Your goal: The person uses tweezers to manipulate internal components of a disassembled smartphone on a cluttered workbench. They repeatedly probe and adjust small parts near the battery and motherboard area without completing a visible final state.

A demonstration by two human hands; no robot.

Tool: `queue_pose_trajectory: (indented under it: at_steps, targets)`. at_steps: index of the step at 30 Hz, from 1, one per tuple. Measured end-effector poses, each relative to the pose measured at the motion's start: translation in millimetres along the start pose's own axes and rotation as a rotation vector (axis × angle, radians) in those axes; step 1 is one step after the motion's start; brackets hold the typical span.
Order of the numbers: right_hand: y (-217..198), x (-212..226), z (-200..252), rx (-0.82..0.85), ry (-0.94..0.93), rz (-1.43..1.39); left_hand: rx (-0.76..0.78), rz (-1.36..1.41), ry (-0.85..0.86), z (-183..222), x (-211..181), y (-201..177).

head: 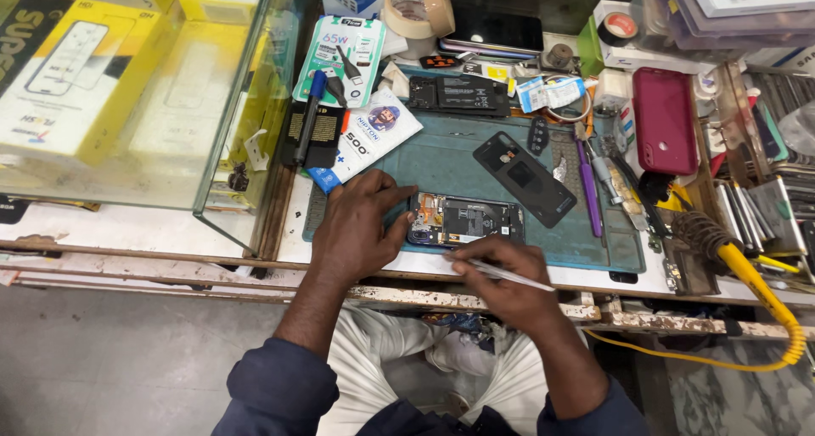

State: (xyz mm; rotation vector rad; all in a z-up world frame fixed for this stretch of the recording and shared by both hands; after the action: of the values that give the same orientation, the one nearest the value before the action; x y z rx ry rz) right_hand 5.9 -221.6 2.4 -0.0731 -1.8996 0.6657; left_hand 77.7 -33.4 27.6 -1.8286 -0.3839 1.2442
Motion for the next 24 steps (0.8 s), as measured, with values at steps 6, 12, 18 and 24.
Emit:
queue_pose_trajectory:
  at_steps: [6, 12, 18, 24]
  targets:
    - [-65.3, -23.6, 4.6, -0.215, 0.104, -0.138, 0.007, -0.043, -0.013, -0.5, -2.6, 0.0]
    - [-109.7, 0.0, 0.5, -0.304, 0.194, 0.241, 0.047, -0.081, 0.013, -0.1, -8.7, -1.3]
    - [-122.6, 7.3, 14.6, -0.381, 0.192, 0.441, 0.098, -0.094, -0.030, -4.7, -4.9, 3.5]
    - [-128.9, -4.1, 15.1, -0.273, 0.257, 0.693, 0.079, -0.046, -0.007, -6.2, -1.3, 3.7]
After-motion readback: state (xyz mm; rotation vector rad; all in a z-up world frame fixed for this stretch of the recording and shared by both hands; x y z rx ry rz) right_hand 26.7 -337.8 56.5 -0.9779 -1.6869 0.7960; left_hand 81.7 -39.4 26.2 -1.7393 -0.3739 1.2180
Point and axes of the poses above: each hand's wrist, its own z-axis away from the middle knuckle, its own y-axis out of the palm, x = y × z, the point moved 9 cm from there along -z, towards the middle knuckle, and after that the axes turned 12 degrees about x, right-handed, at the moved point
